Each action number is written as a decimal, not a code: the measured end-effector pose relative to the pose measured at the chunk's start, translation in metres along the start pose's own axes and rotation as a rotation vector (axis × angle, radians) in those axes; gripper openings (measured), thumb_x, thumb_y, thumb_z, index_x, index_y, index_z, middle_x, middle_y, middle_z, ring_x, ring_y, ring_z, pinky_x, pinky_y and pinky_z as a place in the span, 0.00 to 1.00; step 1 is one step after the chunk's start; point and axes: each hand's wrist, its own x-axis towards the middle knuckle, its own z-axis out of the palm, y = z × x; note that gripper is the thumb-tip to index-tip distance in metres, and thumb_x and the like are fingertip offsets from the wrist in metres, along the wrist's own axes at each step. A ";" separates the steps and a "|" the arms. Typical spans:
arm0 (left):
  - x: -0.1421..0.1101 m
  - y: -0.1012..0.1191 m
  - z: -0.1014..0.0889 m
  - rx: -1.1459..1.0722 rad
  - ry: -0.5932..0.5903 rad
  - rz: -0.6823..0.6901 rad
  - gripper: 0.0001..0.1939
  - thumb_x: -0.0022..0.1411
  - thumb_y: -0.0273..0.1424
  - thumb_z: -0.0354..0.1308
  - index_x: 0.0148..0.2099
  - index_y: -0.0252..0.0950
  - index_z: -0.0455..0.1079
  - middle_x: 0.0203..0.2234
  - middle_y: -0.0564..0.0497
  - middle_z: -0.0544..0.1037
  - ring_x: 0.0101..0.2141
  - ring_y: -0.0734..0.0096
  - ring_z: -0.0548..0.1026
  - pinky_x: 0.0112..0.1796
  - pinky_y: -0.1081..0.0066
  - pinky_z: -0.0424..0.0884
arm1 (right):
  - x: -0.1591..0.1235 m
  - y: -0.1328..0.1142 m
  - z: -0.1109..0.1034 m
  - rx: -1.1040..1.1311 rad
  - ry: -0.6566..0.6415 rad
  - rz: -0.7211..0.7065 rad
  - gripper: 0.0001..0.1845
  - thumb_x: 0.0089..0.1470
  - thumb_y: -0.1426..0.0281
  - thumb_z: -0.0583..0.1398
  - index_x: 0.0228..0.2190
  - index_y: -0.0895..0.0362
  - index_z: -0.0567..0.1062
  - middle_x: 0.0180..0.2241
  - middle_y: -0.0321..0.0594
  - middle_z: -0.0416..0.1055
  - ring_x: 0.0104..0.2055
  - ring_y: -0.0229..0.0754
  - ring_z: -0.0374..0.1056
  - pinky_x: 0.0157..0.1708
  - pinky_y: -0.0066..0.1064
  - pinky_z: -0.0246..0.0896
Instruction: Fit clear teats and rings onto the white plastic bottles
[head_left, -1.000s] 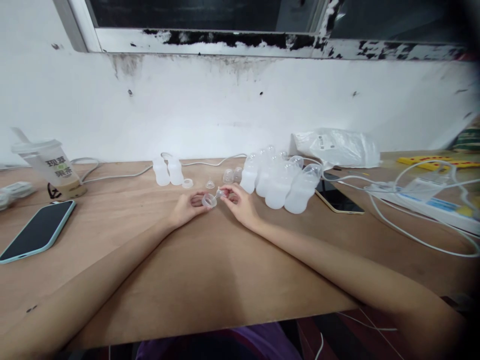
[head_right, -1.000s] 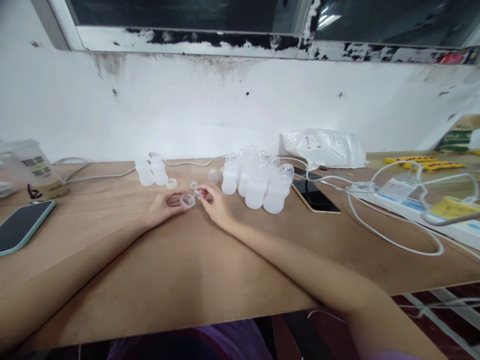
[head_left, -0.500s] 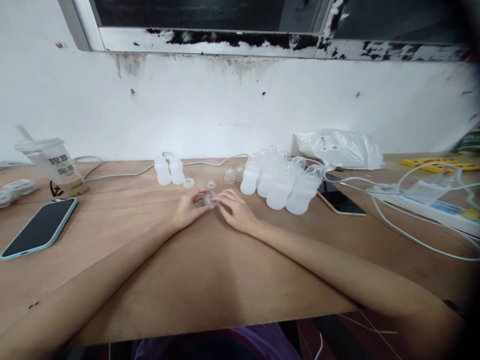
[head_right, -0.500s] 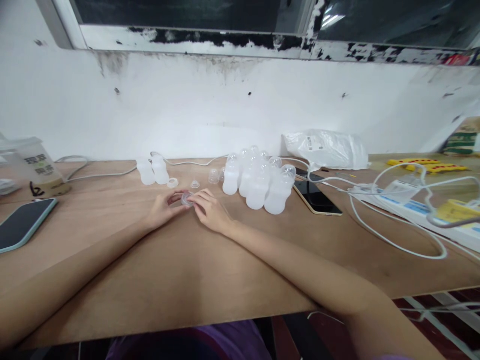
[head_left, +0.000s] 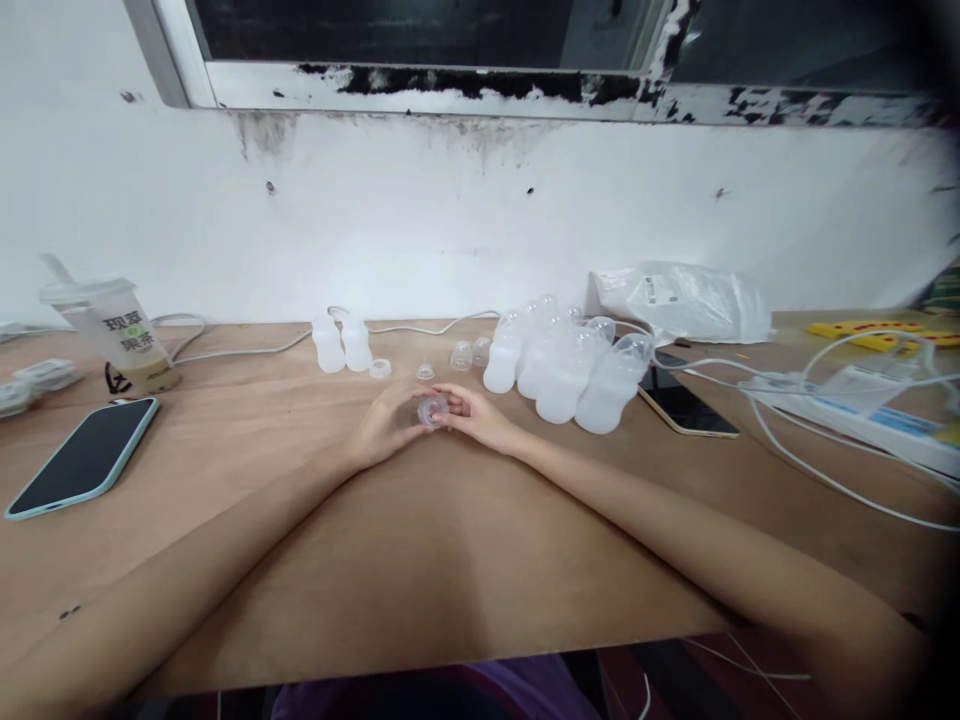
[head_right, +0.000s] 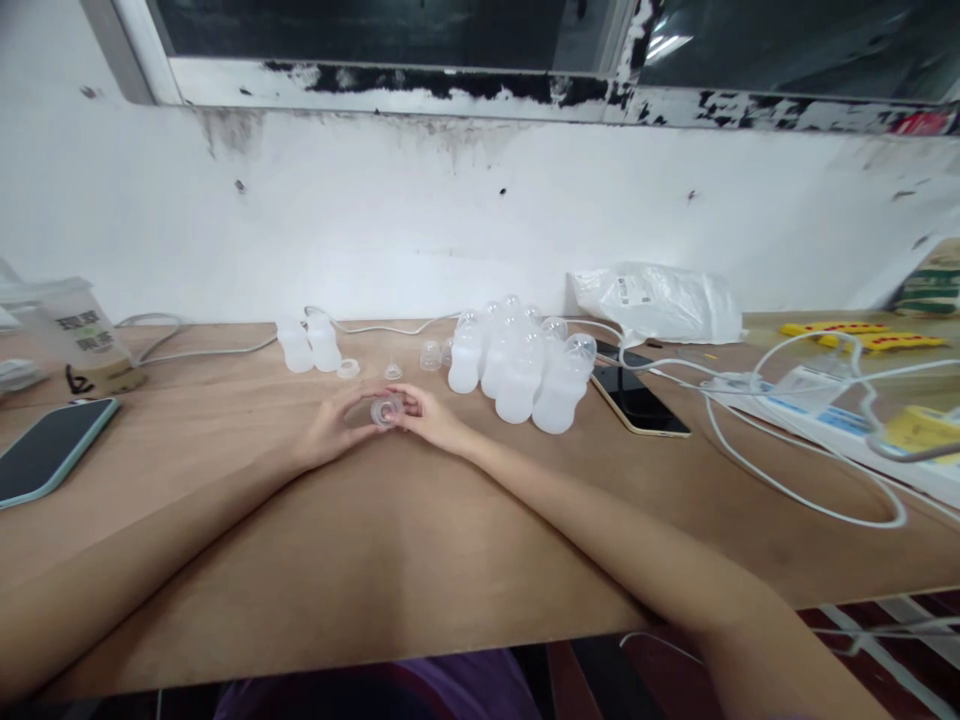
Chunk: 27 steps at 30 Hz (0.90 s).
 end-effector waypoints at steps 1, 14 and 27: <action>0.000 0.000 0.000 0.013 -0.017 0.015 0.20 0.52 0.32 0.56 0.48 0.38 0.61 0.45 0.48 0.68 0.47 0.67 0.65 0.49 0.64 0.60 | 0.001 0.001 0.000 0.021 0.019 0.017 0.21 0.44 0.72 0.58 0.43 0.57 0.61 0.36 0.39 0.67 0.36 0.36 0.67 0.36 0.31 0.63; 0.002 -0.012 0.006 0.122 -0.056 -0.198 0.05 0.51 0.31 0.53 0.32 0.35 0.64 0.26 0.54 0.72 0.28 0.72 0.70 0.31 0.72 0.65 | -0.003 -0.001 0.003 -0.396 0.094 -0.092 0.16 0.44 0.70 0.58 0.38 0.57 0.65 0.29 0.35 0.65 0.28 0.33 0.62 0.31 0.28 0.60; 0.003 -0.006 0.008 0.165 -0.050 -0.234 0.06 0.47 0.30 0.54 0.30 0.35 0.62 0.22 0.56 0.70 0.22 0.76 0.67 0.24 0.76 0.62 | -0.007 -0.009 0.011 -0.721 0.102 -0.129 0.14 0.46 0.72 0.54 0.39 0.55 0.62 0.29 0.35 0.68 0.27 0.35 0.62 0.30 0.27 0.56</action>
